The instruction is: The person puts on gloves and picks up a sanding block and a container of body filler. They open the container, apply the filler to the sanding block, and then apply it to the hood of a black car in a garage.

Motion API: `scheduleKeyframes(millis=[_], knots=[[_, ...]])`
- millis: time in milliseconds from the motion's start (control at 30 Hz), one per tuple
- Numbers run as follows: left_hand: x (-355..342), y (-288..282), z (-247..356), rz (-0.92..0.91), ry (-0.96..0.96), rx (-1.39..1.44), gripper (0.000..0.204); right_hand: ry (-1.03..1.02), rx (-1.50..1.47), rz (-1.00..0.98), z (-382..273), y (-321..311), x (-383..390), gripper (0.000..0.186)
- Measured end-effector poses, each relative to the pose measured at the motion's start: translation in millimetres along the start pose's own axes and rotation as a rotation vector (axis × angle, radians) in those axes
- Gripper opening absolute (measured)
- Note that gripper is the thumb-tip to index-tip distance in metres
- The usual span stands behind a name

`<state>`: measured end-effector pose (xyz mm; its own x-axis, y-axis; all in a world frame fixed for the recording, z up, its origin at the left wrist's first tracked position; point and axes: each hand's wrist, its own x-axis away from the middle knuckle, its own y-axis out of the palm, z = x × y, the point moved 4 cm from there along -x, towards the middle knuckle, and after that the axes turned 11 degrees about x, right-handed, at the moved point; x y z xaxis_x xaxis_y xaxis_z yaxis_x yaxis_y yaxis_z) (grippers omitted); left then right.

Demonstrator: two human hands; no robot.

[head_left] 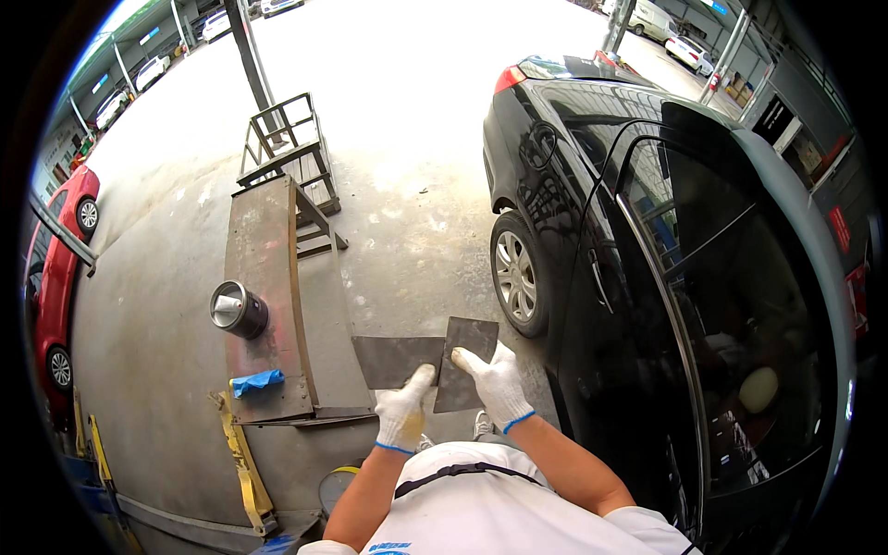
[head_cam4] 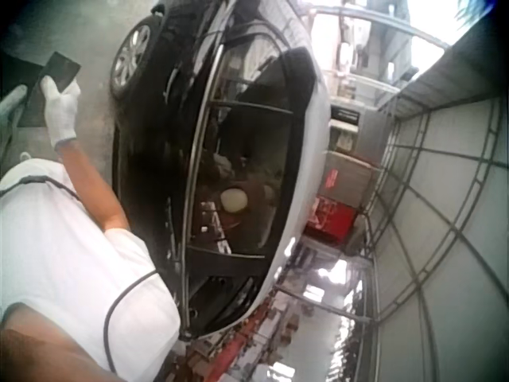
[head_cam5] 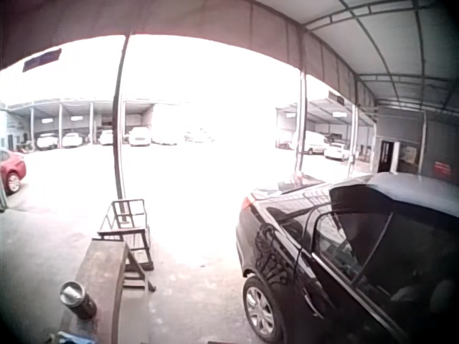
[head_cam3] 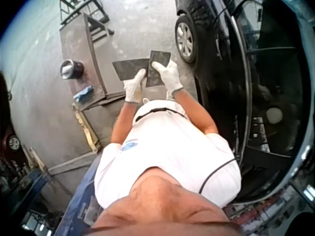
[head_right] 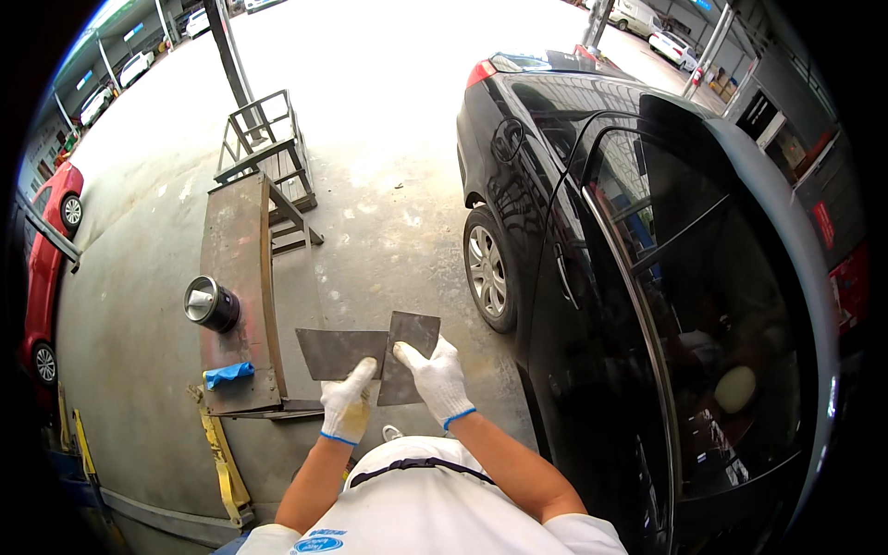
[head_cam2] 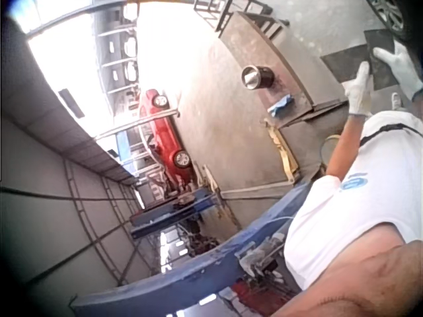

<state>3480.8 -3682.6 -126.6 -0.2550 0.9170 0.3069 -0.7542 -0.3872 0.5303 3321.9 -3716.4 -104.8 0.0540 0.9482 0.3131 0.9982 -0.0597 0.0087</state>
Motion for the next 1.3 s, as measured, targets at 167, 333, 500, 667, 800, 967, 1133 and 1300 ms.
scheduleKeyframes(millis=[167, 333, 500, 667, 800, 967, 1133, 1300], knots=[[2, 3, 5, -0.022, 0.203, -0.338, 0.051, -0.016, 0.110, 0.049, -7, 13, 14, 0.016], [21, 21, 9, 0.001, 0.283, -0.308, 0.040, -0.010, 0.003, 0.063, 1, 18, 17, 0.013], [20, 4, 8, -0.176, 0.139, -0.446, 0.021, -0.116, 0.225, -0.006, -2, 15, 7, 0.013], [1, -21, 0, -0.192, -0.101, -0.308, 0.021, -0.186, 0.285, -0.061, -4, 19, 1, 0.013], [-2, -1, 11, -0.005, 0.139, -0.164, 0.033, -0.035, 0.136, -0.049, 13, 27, 2, 0.013], [6, 5, 19, 0.031, 0.364, -0.553, 0.027, 0.084, 0.018, -0.014, 24, 34, 4, 0.012], [20, 8, 31, -0.070, 0.290, -0.649, 0.024, -0.108, 0.224, -0.043, 9, 28, 4, 0.010], [16, -8, 34, -0.203, 0.250, -0.743, 0.022, -0.287, 0.478, -0.120, -16, 35, 13, 0.011]])
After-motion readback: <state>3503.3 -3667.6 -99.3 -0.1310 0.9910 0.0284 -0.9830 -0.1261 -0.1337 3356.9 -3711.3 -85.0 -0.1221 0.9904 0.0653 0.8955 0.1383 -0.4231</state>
